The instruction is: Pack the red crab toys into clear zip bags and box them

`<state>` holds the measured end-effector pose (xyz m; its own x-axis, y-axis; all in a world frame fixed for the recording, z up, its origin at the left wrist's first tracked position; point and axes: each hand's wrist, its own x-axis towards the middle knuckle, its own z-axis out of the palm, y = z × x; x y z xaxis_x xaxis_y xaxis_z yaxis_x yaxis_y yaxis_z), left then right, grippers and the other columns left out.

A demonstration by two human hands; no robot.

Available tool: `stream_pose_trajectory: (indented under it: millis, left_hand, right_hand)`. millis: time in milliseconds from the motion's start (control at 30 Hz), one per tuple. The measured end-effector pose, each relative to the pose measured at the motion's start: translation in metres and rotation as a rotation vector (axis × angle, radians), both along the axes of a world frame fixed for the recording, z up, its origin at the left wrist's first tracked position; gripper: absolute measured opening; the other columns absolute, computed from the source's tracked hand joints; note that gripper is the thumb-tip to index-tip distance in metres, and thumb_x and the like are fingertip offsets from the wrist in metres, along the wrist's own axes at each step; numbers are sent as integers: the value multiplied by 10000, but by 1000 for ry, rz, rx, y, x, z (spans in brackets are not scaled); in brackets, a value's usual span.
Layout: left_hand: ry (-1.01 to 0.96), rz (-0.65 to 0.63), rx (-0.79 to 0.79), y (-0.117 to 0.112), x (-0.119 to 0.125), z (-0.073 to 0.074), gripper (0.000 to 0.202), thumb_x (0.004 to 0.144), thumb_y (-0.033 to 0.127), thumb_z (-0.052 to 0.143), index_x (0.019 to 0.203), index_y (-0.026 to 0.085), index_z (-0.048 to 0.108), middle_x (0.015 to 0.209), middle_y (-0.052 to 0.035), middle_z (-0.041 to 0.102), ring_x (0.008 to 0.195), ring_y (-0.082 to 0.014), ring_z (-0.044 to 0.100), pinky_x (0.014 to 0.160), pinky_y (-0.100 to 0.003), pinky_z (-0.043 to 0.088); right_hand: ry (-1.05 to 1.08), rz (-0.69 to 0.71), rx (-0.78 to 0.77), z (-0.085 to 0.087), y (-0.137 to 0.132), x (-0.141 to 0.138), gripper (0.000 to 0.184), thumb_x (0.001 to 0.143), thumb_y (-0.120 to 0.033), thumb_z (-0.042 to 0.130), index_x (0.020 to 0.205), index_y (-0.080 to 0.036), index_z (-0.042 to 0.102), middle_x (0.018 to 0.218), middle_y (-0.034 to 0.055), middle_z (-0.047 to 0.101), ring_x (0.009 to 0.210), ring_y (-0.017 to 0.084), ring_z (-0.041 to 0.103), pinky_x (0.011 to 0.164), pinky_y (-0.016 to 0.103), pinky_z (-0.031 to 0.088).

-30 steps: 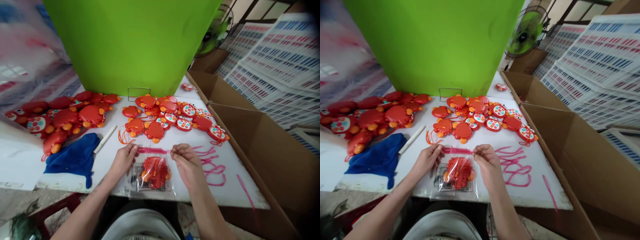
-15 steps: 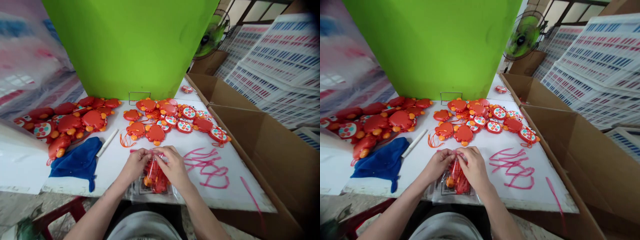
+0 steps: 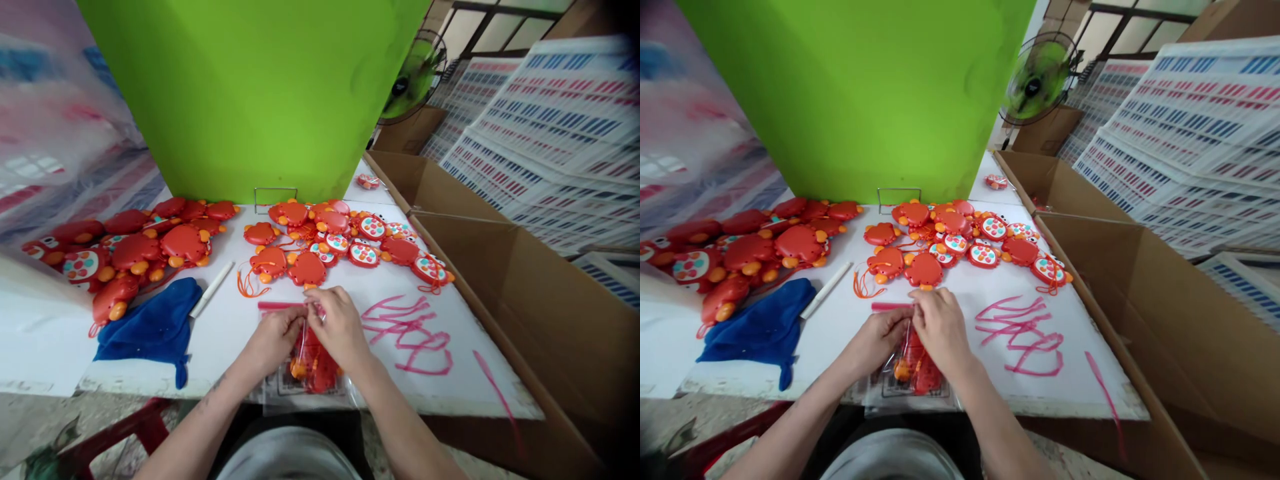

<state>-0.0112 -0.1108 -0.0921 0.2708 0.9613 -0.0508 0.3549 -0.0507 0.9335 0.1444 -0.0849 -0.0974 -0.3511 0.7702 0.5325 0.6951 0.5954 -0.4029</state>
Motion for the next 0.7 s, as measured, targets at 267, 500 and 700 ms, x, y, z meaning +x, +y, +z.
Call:
stream_pose_trajectory:
  millis: [267,500,700]
  left_hand:
    - [-501,221,-391,14,-20,-38,343,731,400,627,965,149,609,761,-27,625,674,-158,594,567,-269,505]
    - [-508,239,-389,12,-19,-32,420,717,445,646,998,135,602,779,-33,617,675,-153,586,569,-258,493]
    - [-411,196,-316,13,-19,-37,380,709,482,661,849,129,647,668,4,570,582,-109,506,537,-216,420]
  right_hand:
    - [-84,-511,-298,-35,91,134,213,675,-154,458,728,-179,663,737,57,683,711,217,593,686,342,460]
    - [-247,-599,-246,-40,85,171,298,688,-199,549,941,-126,689,1057,159,642,1048,318,540,907,459,397]
    - [-288,-700,90,-20,56,144,437,742,-94,445,1145,-143,606,1226,168,535,1156,311,453,965,497,339]
